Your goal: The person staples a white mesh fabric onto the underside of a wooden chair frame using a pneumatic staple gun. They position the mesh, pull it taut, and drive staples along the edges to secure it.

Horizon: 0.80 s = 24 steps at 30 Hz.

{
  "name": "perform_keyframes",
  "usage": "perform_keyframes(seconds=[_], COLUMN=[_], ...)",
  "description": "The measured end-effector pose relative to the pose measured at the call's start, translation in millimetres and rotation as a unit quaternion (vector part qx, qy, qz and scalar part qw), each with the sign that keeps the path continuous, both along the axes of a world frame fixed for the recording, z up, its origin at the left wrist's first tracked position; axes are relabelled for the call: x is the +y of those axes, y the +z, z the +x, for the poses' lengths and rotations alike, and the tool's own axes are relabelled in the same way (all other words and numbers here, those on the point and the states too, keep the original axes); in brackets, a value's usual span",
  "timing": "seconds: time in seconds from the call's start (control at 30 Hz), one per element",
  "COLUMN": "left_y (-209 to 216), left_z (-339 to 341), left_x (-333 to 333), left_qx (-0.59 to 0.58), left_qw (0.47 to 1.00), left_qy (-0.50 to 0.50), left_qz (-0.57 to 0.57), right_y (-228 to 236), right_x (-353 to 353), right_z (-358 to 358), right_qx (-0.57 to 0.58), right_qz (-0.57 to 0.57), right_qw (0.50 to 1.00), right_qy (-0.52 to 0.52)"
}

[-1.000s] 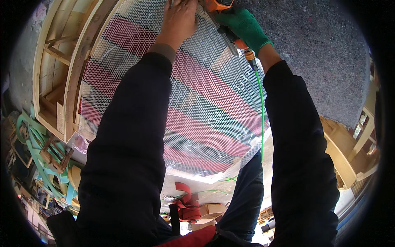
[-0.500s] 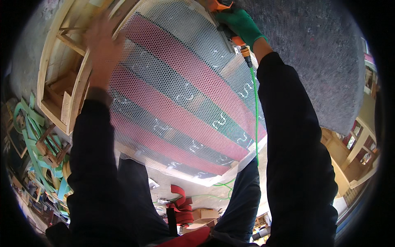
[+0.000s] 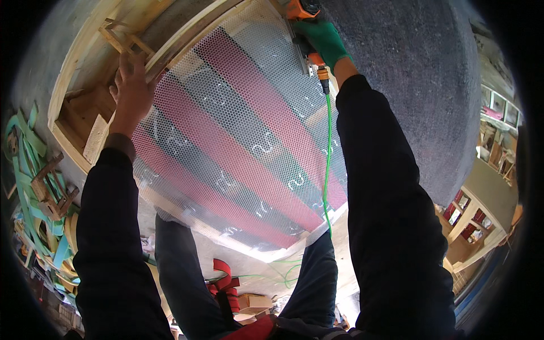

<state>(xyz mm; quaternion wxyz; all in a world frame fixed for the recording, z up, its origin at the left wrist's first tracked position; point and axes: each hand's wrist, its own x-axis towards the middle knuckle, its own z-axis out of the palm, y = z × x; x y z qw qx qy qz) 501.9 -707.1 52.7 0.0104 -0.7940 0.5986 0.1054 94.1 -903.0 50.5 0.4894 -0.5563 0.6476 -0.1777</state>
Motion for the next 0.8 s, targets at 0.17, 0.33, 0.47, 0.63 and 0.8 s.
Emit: perform_keyframes(seconds=[0.17, 0.33, 0.47, 0.63, 0.8], left_y=[0, -10, -13, -18, -32], left_z=[0, 4, 5, 11, 22], left_x=[2, 3, 4, 3, 4], left_qx=[-0.001, -0.028, -0.014, -0.020, -0.021], left_qw=[0.999, 0.999, 0.999, 1.000, 0.999], left_qy=[-0.011, -0.008, -0.005, -0.010, -0.029], left_qz=[-0.030, -0.019, -0.029, -0.003, -0.020], right_y=[0, 24, 77, 96, 70], right_x=[-23, -17, 34, 112, 157], right_z=[26, -7, -98, -172, -202], right_qx=[-0.019, 0.049, 0.090, 0.147, 0.078], right_qz=[0.010, -0.028, -0.003, 0.120, 0.149], right_qw=[0.999, 0.993, 0.994, 0.982, 0.985], right_qy=[0.034, 0.099, 0.064, 0.014, -0.041])
